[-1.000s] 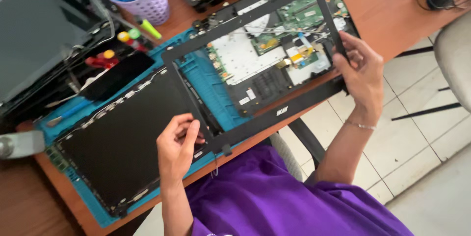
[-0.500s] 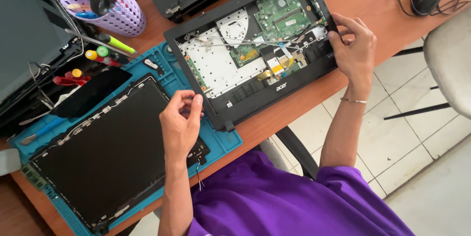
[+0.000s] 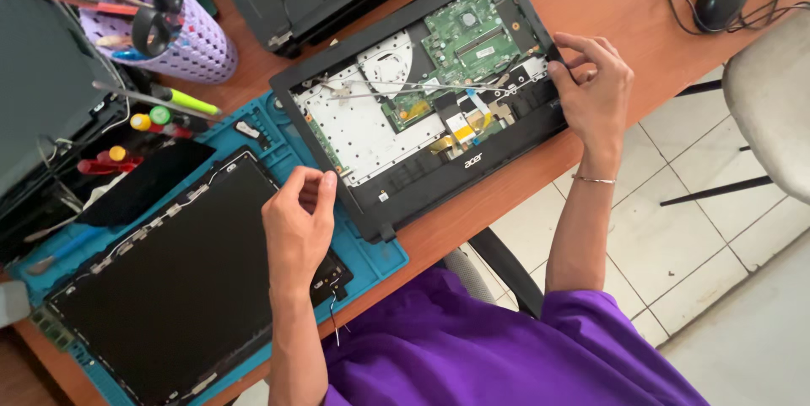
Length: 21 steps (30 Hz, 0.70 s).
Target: The person is repairing a laptop screen by securing its metal frame. They use a screwdriver to tighten screws around the perimeter of the screen, which is placed on a blue anti-static mat. The person handles the screen and the screwdriver with precision, ensuring the frame is properly attached.
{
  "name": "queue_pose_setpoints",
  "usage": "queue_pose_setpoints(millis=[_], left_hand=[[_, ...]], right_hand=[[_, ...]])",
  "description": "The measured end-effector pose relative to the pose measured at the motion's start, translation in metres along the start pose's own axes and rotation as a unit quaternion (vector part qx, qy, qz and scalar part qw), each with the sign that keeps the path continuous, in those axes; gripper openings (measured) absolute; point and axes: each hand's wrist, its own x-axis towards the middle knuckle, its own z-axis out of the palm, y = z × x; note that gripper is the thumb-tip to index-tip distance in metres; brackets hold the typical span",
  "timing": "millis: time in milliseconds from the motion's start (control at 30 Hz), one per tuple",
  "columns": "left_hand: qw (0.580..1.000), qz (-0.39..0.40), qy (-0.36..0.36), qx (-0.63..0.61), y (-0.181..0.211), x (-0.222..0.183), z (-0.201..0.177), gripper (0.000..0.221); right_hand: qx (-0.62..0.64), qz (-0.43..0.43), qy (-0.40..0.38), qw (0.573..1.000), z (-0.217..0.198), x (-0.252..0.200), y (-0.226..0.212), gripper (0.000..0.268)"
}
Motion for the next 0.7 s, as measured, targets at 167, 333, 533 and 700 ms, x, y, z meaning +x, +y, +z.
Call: queue_pose_setpoints(millis=[167, 333, 533, 700], left_hand=[[0.999, 0.010, -0.023, 0.033, 0.004, 0.000, -0.005, 0.025], [0.999, -0.006, -0.019, 0.029, 0.006, 0.001, -0.004, 0.025], [0.999, -0.028, -0.006, 0.021, 0.001, -0.002, 0.006, 0.034], [0.999, -0.013, 0.026, 0.038, -0.004, -0.012, 0.013, 0.037]], right_hand=[[0.007, -0.022, -0.005, 1.000, -0.001, 0.001, 0.004, 0.036], [0.044, 0.021, -0.008, 0.999, 0.000, 0.000, 0.012, 0.034], [0.148, 0.066, -0.048, 0.986, -0.001, 0.002, 0.026, 0.037], [0.177, 0.073, -0.072, 0.979, 0.000, 0.005, 0.031, 0.043]])
